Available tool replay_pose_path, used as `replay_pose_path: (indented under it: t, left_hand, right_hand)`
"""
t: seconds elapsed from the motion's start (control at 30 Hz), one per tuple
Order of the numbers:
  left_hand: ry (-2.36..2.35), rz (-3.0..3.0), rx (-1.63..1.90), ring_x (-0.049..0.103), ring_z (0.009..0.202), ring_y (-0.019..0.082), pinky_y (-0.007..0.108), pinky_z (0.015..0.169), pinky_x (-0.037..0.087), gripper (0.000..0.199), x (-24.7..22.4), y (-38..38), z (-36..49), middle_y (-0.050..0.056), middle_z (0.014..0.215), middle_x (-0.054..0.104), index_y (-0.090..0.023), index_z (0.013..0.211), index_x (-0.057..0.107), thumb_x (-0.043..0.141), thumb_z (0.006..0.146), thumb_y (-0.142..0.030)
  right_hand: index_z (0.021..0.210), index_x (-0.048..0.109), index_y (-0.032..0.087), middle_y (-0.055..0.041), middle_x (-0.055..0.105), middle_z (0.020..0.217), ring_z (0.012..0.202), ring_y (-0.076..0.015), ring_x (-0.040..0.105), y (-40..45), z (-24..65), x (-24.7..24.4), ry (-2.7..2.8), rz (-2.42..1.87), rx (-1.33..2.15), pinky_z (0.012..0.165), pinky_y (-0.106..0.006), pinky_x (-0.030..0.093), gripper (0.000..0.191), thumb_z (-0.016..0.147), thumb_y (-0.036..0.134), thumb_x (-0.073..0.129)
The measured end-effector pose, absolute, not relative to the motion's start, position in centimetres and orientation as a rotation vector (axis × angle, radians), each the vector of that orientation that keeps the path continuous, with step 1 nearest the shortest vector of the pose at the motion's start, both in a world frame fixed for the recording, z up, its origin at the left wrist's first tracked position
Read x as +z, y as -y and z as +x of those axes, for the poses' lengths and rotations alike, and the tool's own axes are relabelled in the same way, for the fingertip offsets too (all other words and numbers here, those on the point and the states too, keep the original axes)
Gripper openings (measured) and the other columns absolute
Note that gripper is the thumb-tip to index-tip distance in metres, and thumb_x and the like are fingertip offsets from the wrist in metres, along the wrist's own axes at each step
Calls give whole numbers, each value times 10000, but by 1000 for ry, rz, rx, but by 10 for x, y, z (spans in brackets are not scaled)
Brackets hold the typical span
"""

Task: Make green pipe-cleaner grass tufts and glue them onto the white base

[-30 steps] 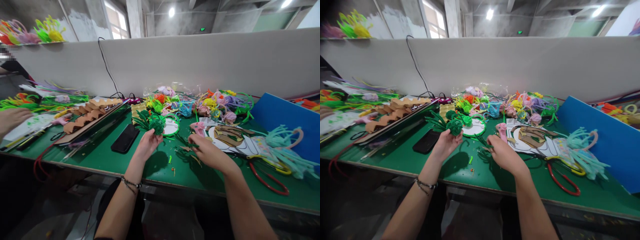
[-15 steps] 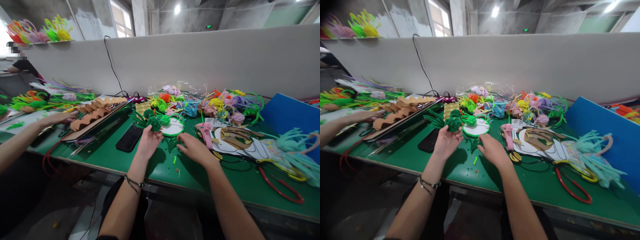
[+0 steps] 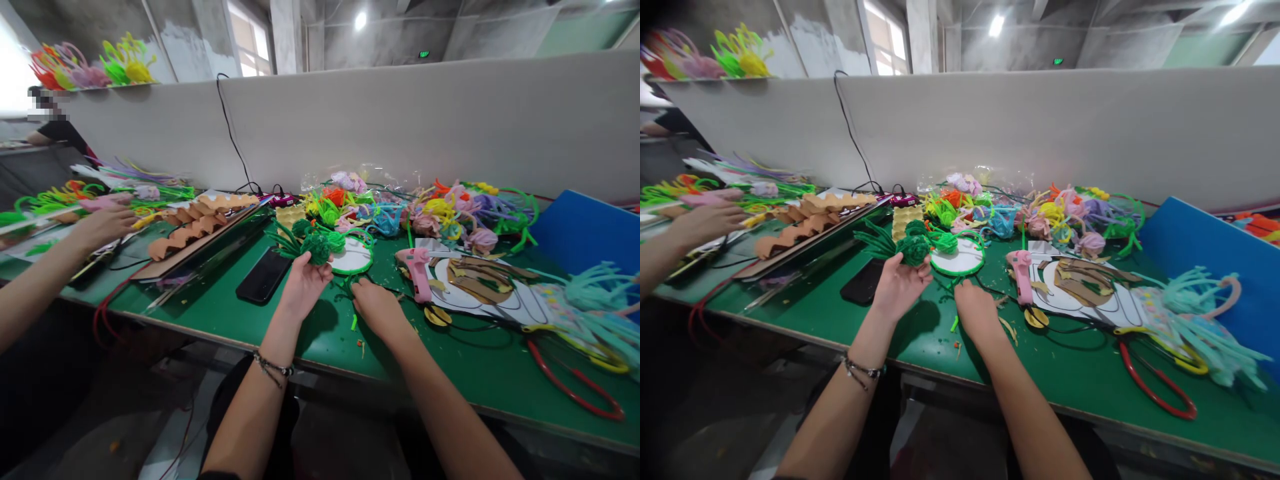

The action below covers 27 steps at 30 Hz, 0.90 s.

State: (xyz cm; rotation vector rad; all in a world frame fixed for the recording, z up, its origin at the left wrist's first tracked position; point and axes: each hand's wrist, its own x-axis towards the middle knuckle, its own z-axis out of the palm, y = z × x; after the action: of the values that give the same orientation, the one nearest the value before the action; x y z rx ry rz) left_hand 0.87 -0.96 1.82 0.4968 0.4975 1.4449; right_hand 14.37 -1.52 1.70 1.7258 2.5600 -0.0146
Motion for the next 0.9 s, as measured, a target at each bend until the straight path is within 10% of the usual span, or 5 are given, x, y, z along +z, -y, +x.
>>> replay_pose_path:
  t: [0.3,0.63,0.9]
  left_hand:
    - [-471,513,1446,438,483,64,190,495,370,185,18,10,9,20,615,600,-138,646,608,519,705,-288]
    - [-502,508,1443,432,481,59,191,488,362,183,17,10,9,10,606,582,-130,669,599,529,704,-295]
    - [-500,522,1461,448,481,65,195,491,379,166,14,9,10,20,598,602,-117,679,608,563,667,-276]
  right_hand:
    - [1049,516,123,-115,611,953,887,-208,578,4,179,37,-2677,2082,-76,737,-304,410,265,819,117,384]
    - [1038,347,233,38,449,735,606,-108,563,-4,190,36,-3189,2379,-1609,629,-287,506,389,698,297,523]
    - [909,290,235,48,524,737,613,-107,583,-7,190,32,-3213,2377,-1762,624,-271,497,447,618,311,621]
